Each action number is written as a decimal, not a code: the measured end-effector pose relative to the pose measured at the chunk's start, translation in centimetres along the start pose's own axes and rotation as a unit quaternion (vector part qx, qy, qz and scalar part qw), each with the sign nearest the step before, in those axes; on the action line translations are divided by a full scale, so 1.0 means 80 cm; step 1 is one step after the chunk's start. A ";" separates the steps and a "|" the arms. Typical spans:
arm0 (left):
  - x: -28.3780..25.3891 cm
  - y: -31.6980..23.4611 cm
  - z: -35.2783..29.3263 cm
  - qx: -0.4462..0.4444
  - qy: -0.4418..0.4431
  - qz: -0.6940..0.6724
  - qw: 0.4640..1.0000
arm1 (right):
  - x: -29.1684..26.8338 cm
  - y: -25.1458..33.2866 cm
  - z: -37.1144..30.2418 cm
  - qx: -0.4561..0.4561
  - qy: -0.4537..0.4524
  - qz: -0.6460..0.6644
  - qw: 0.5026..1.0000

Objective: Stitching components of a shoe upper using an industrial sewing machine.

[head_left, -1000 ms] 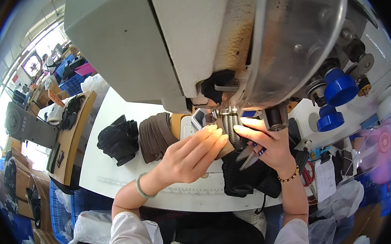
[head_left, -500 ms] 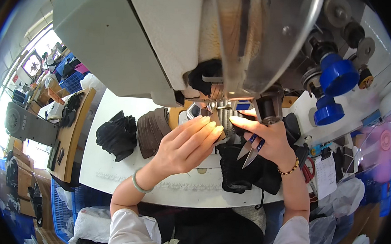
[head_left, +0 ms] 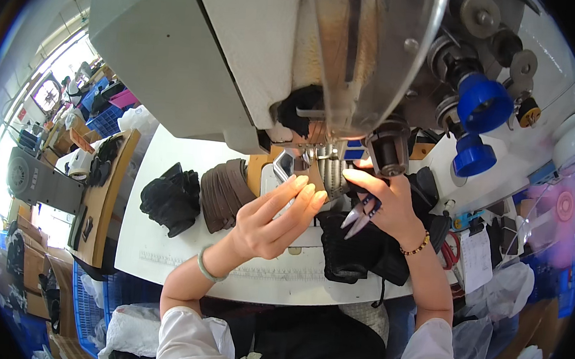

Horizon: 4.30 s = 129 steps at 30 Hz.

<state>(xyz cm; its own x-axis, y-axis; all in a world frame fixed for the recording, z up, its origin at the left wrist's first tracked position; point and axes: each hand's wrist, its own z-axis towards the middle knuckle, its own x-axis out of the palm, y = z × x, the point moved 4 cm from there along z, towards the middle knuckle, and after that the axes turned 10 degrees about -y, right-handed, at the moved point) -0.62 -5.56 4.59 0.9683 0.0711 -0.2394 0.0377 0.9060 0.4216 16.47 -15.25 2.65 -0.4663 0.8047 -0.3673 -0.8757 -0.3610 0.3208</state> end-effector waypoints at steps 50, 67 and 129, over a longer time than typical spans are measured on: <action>0.021 0.038 -0.016 -0.159 0.003 -0.066 0.985 | -0.010 -0.010 0.014 0.059 -0.005 0.019 0.998; 0.021 0.040 -0.016 -0.201 0.011 -0.089 0.975 | -0.010 -0.004 0.009 0.012 0.016 -0.048 0.999; 0.019 -0.018 -0.036 -0.700 -0.022 -0.585 0.408 | -0.077 0.041 -0.049 -0.016 -0.131 -0.161 0.978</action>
<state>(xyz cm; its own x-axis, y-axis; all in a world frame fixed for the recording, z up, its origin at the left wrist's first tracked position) 0.06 -5.58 1.13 0.4939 -0.7321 0.4691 0.3329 -0.3392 -0.8798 16.02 -23.24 2.53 -0.1216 0.9707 -0.2071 -0.9774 -0.0807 0.1955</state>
